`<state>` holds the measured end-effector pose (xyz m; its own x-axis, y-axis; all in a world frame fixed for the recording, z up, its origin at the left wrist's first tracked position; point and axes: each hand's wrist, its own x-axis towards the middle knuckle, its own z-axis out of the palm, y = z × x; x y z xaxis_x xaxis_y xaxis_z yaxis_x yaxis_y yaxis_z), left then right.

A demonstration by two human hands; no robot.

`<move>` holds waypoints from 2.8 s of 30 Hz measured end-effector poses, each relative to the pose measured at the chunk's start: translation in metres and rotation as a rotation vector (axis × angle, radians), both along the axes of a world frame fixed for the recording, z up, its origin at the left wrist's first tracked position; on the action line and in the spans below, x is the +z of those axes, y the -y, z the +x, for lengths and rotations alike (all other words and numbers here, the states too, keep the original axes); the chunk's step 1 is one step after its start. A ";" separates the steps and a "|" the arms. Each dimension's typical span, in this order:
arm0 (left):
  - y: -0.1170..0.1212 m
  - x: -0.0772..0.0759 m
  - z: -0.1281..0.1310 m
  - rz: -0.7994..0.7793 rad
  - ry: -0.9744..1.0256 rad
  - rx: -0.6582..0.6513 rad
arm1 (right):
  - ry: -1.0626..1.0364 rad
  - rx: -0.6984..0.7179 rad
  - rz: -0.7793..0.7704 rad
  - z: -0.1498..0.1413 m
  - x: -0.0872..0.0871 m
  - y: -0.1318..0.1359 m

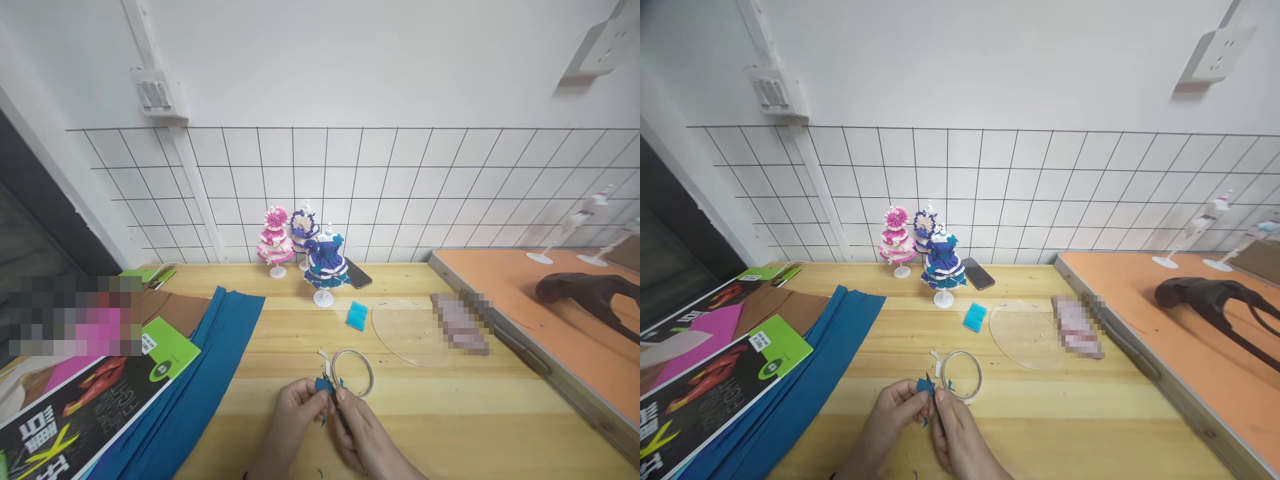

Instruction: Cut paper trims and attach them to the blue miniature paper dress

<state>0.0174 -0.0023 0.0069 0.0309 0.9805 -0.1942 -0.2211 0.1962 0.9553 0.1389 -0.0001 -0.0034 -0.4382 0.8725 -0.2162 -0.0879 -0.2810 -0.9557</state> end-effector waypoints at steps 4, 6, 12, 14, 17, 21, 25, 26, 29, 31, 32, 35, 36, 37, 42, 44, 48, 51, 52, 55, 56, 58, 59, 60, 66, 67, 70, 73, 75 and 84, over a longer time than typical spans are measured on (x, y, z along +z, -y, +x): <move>0.000 0.000 -0.001 -0.002 -0.007 0.004 | -0.010 0.016 0.005 0.002 -0.004 -0.001; 0.000 -0.001 -0.002 -0.009 -0.006 -0.005 | 0.001 0.029 0.021 0.004 -0.005 0.000; 0.001 0.000 -0.004 -0.004 -0.017 -0.026 | 0.040 0.069 0.036 0.007 0.000 -0.001; 0.002 0.001 -0.004 -0.001 -0.014 -0.027 | 0.044 0.073 0.019 0.007 0.002 -0.001; 0.002 0.000 -0.005 0.009 -0.011 -0.037 | 0.042 0.082 -0.003 0.008 0.003 -0.002; 0.001 -0.005 -0.006 0.013 -0.009 -0.061 | 0.045 0.099 0.034 0.011 0.000 -0.002; 0.002 -0.007 -0.009 0.018 -0.034 -0.078 | 0.084 0.134 0.100 0.014 0.002 -0.002; 0.002 -0.007 -0.009 0.022 -0.044 -0.081 | 0.095 0.139 0.114 0.015 0.003 -0.002; 0.003 -0.005 -0.010 0.030 -0.054 -0.090 | 0.137 0.137 0.134 0.017 0.008 -0.002; 0.003 -0.004 -0.010 0.028 -0.044 -0.099 | 0.154 0.139 0.136 0.018 0.009 -0.002; 0.002 -0.003 -0.010 0.027 -0.039 -0.104 | 0.151 0.143 0.134 0.018 0.009 -0.002; 0.002 -0.001 -0.010 0.026 -0.036 -0.114 | 0.127 0.165 0.134 0.020 0.009 -0.001; 0.002 0.000 -0.010 0.024 -0.039 -0.113 | 0.126 0.175 0.135 0.020 0.009 -0.001; 0.002 0.000 -0.011 0.021 -0.039 -0.119 | 0.128 0.185 0.138 0.021 0.009 -0.001; 0.003 0.002 -0.013 0.028 -0.031 -0.163 | 0.148 0.224 0.161 0.026 0.013 -0.001; 0.003 0.002 -0.014 0.033 -0.030 -0.168 | 0.155 0.232 0.155 0.027 0.014 -0.001; 0.004 0.001 -0.015 0.027 -0.023 -0.173 | 0.165 0.246 0.157 0.029 0.016 -0.002; 0.004 -0.001 -0.016 0.023 -0.029 -0.176 | 0.168 0.265 0.174 0.029 0.018 -0.002; 0.003 -0.001 -0.017 0.021 -0.028 -0.181 | 0.170 0.272 0.179 0.029 0.018 -0.002; 0.002 -0.001 -0.018 0.017 -0.024 -0.194 | 0.173 0.283 0.188 0.029 0.021 -0.002; 0.002 -0.001 -0.018 0.018 -0.024 -0.195 | 0.169 0.284 0.187 0.029 0.022 -0.002; 0.003 0.001 -0.019 0.021 -0.026 -0.192 | 0.156 0.286 0.188 0.029 0.023 -0.002; 0.003 0.002 -0.019 0.021 -0.027 -0.188 | 0.151 0.287 0.190 0.029 0.024 -0.002; 0.004 0.003 -0.019 0.020 -0.028 -0.183 | 0.148 0.286 0.196 0.029 0.024 -0.002; 0.004 0.004 -0.019 0.003 -0.028 -0.175 | 0.113 0.306 0.190 0.029 0.027 -0.002; 0.003 0.004 -0.019 0.006 -0.027 -0.173 | 0.111 0.308 0.195 0.029 0.028 -0.002; 0.002 0.002 -0.019 0.018 -0.029 -0.164 | 0.124 0.300 0.220 0.029 0.028 -0.002; 0.001 0.000 -0.020 0.022 -0.032 -0.160 | 0.130 0.294 0.215 0.029 0.026 -0.002; 0.001 0.000 -0.021 0.019 -0.035 -0.149 | 0.127 0.298 0.207 0.028 0.025 -0.003; 0.002 0.003 -0.021 -0.015 0.057 -0.121 | 0.128 0.286 0.181 0.029 0.019 -0.005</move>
<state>-0.0033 -0.0046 0.0096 0.1599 0.9659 -0.2035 -0.2487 0.2389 0.9387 0.1678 0.0048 0.0154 -0.6494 0.7476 -0.1390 0.0939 -0.1025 -0.9903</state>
